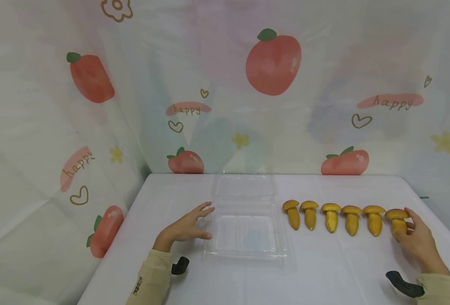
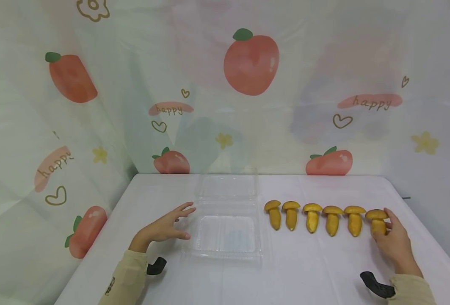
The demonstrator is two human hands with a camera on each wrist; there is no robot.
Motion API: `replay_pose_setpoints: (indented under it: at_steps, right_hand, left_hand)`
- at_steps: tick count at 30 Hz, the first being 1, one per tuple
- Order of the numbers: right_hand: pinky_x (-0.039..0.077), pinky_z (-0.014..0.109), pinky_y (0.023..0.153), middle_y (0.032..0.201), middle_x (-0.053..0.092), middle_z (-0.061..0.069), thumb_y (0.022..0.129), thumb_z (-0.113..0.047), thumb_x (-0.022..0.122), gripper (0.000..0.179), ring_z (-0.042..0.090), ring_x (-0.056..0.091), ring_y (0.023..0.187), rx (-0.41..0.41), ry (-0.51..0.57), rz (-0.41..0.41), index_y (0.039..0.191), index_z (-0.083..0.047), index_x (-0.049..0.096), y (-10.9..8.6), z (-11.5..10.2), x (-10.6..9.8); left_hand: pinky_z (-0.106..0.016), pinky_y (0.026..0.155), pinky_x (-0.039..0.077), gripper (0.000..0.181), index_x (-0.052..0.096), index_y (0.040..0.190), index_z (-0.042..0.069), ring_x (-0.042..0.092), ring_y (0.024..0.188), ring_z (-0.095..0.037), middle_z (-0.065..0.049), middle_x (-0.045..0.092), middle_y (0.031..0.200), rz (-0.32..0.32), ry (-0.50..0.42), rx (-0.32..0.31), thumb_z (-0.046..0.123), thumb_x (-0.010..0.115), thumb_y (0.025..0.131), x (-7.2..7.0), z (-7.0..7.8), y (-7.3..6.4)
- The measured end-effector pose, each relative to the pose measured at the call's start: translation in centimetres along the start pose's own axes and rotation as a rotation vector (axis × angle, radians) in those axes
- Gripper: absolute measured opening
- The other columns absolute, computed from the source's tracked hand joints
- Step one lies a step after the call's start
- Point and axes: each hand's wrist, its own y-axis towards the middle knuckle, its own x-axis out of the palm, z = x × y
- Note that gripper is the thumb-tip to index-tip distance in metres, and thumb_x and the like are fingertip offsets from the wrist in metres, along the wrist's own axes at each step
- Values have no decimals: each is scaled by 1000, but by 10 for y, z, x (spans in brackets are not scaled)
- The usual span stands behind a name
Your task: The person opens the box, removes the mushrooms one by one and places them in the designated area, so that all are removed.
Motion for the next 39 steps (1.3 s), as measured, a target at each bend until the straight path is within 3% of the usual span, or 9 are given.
replay_pose_setpoints:
  at_steps: [2,8,25,32,39]
  right_hand:
    - [50,60,85,141,23,51,92,1,47,85,63,34,121,13,-1,-2,158,4,-7,0,1,1]
    - [53,56,81,142,24,51,92,1,48,85,63,35,122,24,-13,0,158,2,-6,2,3,2]
    - [49,64,88,140,29,49,92,-3,49,81,62,40,120,19,-53,47,158,7,3,-1,-3,4]
    - [47,67,90,138,29,50,97,-10,47,77,64,39,120,1,-47,38,156,9,4,-1,-2,2]
    - [42,71,98,143,26,50,101,-18,44,76,64,35,126,59,-5,33,157,8,-1,0,-4,2]
  left_hand:
    - [-65,120,27,86,36,156,4,23,154,-42,-15,17,170,0,0,-5,22,82,86,1,0,0]
    - [-66,119,27,88,35,157,3,24,154,-42,-14,17,170,6,3,-12,24,82,86,2,-1,1]
    - [-66,120,26,88,35,157,6,23,155,-41,-13,16,170,6,-6,-20,24,82,85,2,-1,1]
    - [-66,119,27,87,34,157,5,23,154,-42,-14,16,170,1,9,-7,23,82,86,2,-3,2]
    - [-67,120,26,87,34,158,6,23,155,-41,-14,16,170,3,10,-11,22,81,86,2,-3,2]
